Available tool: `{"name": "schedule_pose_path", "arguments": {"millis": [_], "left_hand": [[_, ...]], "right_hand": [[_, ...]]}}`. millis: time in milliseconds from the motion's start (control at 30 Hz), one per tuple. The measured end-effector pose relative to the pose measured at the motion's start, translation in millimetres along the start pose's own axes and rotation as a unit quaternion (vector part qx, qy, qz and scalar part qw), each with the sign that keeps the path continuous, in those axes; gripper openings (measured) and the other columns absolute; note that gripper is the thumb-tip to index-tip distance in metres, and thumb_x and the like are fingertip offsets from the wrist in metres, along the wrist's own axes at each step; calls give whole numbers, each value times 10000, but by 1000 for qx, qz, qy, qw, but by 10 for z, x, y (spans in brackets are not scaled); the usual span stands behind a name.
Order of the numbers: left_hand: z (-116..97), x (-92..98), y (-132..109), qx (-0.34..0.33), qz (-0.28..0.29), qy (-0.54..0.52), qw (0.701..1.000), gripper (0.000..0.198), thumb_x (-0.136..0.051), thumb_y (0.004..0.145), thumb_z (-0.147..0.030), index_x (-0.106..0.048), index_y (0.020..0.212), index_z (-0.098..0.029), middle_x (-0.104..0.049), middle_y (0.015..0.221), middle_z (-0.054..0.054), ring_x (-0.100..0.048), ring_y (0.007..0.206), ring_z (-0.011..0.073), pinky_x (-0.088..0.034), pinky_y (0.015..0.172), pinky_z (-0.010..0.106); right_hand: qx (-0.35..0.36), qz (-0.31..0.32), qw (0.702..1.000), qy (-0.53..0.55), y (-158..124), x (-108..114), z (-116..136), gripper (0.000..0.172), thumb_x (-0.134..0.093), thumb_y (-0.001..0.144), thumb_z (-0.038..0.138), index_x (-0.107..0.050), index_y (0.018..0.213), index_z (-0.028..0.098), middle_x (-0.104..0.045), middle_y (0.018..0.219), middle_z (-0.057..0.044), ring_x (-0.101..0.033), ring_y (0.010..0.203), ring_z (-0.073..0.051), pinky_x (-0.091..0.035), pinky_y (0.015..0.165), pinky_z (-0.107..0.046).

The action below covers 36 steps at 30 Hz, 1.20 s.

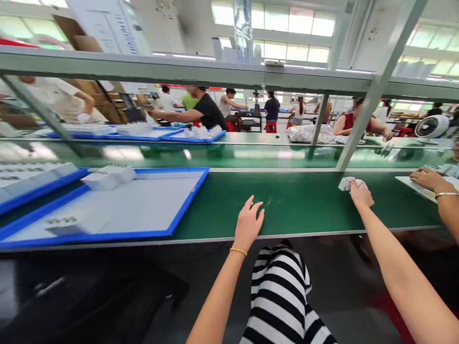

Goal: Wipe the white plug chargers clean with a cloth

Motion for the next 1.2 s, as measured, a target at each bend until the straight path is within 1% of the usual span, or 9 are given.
{"name": "schedule_pose_path", "arguments": {"millis": [133,333,533,633,700,800,900,1067,1200], "left_hand": [[-43,-1,2,6,-5,15,1000,269,-507,924,-241,-662,1142,-207,-478,1468,121,-617,1164,256,-486,1034,449],[-55,-1,4,4,-3,21,1000,259,-506,926,-229,-665,1128,-206,-487,1458,126,-620,1155,256,-483,1030,456],[-55,-8,8,8,4,20,1000,258,-501,926,-222,-665,1122,-193,-484,1459,138,-611,1164,263,-466,1041,475],[-71,-5,5,12,7,17,1000,261,-505,924,-221,-666,1126,-188,-491,1455,138,-605,1173,266,-454,1051,473],[-85,0,6,15,12,13,1000,272,-514,921,-227,-661,1146,-184,-506,1443,135,-593,1193,267,-447,1060,463],[-101,7,10,12,24,2,1000,337,-560,906,-272,-625,1223,-178,-542,1415,123,-549,1258,272,-425,1087,446],[-110,7,12,-7,40,-7,999,490,-637,866,-389,-569,1306,-182,-596,1360,106,-544,1259,281,-414,1094,448],[-114,11,4,-36,45,-13,998,727,-668,786,-598,-502,1383,-220,-639,1301,103,-571,1216,304,-413,1075,474],[-126,40,-1,-69,57,-72,993,813,-676,771,-611,-403,1459,-274,-566,1398,79,-549,1258,275,-413,1092,430]], "right_hand": [[-2,-2,1000,13,75,-70,47,718,-290,880,742,-597,1248,207,-628,1236,-226,-589,1170,-388,-448,949,-546],[10,15,999,32,101,-107,55,601,-304,929,595,-577,1301,210,-614,1270,-236,-583,1183,-399,-455,925,-541],[98,40,993,46,69,-190,104,507,-362,926,512,-599,1232,185,-654,1184,-221,-604,1110,-365,-469,872,-467],[153,63,984,65,3,-261,210,458,-382,914,474,-621,1162,172,-678,1129,-190,-617,1066,-317,-468,860,-405],[187,81,976,82,-95,-317,311,416,-403,895,471,-644,1064,177,-701,1053,-161,-631,1012,-294,-466,846,-375],[239,131,955,120,-352,-402,492,364,-443,844,489,-650,902,195,-716,883,-106,-651,864,-256,-471,782,-338],[299,203,919,158,-740,-460,684,376,-464,793,535,-646,843,209,-699,762,-60,-634,741,-224,-468,699,-317],[393,283,857,177,-1502,-487,963,410,-449,777,587,-630,781,220,-687,719,-37,-618,689,-206,-457,667,-307],[446,331,814,170,-2013,-453,1097,415,-410,810,598,-587,735,230,-669,699,-30,-608,683,-201,-452,647,-297]]}}
Point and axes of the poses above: each hand's wrist, its own y-axis towards the middle knuckle, its own x-axis out of the back of the hand, z = x × y, the point moved 2 cm from there along y, towards the middle knuckle
